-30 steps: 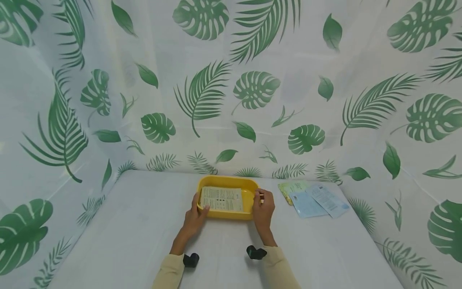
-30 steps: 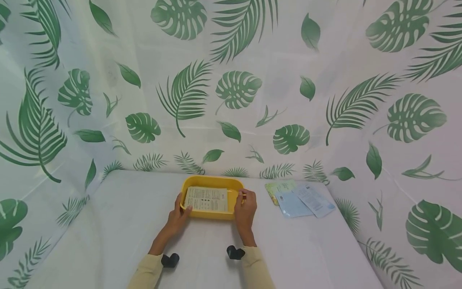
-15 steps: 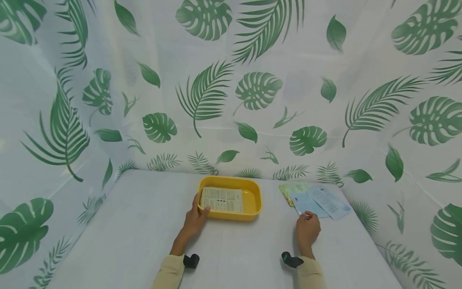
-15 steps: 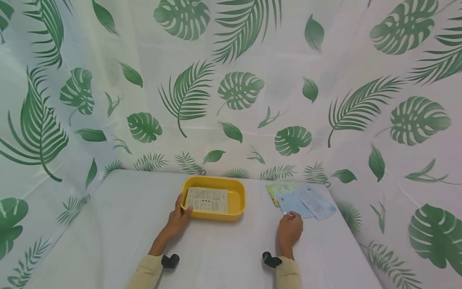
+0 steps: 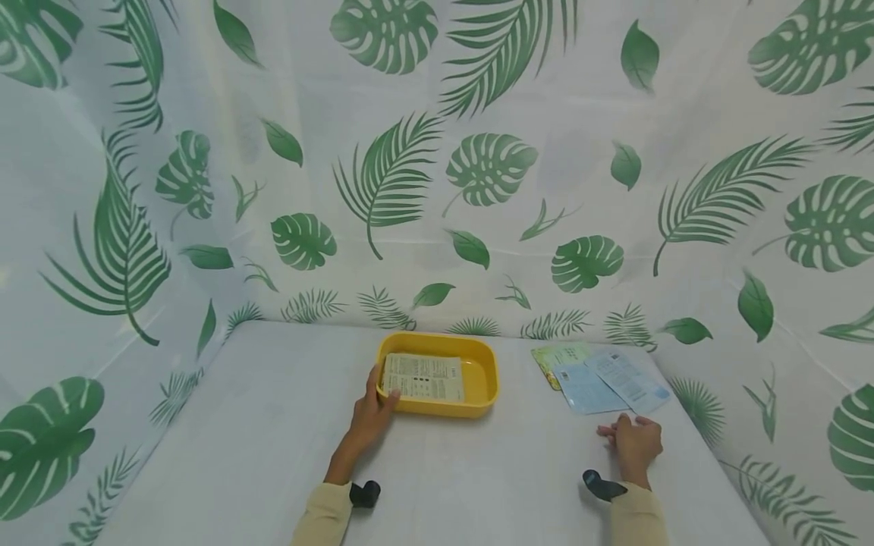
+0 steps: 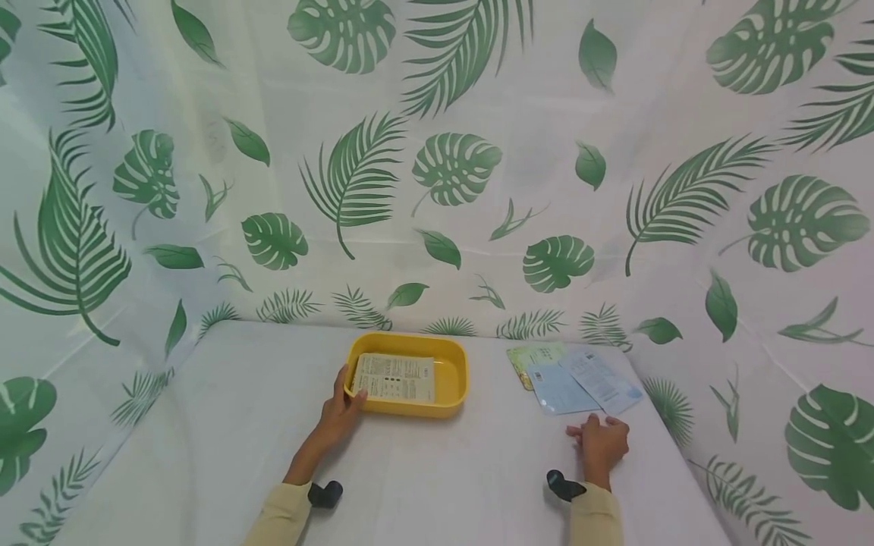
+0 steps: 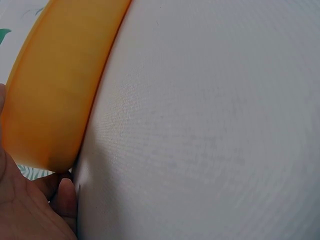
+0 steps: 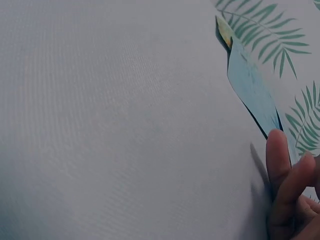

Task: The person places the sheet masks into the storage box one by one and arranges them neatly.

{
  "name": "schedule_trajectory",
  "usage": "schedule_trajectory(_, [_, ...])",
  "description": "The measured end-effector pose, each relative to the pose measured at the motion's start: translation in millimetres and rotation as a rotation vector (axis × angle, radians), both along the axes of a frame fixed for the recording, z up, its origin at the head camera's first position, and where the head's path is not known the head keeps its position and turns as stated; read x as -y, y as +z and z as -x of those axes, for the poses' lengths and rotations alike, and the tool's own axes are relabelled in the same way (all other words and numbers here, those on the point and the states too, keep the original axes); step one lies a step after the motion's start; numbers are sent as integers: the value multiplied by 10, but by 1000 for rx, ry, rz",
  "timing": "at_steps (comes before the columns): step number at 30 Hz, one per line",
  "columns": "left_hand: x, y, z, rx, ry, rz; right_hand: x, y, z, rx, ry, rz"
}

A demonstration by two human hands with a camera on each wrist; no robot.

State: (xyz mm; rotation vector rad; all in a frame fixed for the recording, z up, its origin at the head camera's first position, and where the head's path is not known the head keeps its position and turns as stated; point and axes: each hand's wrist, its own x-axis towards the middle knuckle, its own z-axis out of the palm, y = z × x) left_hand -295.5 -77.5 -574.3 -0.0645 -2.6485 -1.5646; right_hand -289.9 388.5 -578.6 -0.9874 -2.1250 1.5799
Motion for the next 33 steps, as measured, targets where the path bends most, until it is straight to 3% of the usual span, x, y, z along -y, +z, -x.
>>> schedule_trajectory(5, [-8, 15, -12, -24, 0, -1, 45, 17, 43, 103, 10, -126])
schedule_trajectory(12, [3, 17, -19, -6, -5, -2, 185, 125, 93, 248, 73, -348])
schedule_trajectory(19, [-8, -9, -6, -3, -7, -8, 394, 180, 212, 415, 89, -456])
schedule_trajectory(28, [10, -21, 9, -22, -1, 6, 552, 101, 253, 397, 281, -694])
schedule_trajectory(33, [8, -24, -5, -10, -1, -2, 572, 101, 254, 403, 322, -810])
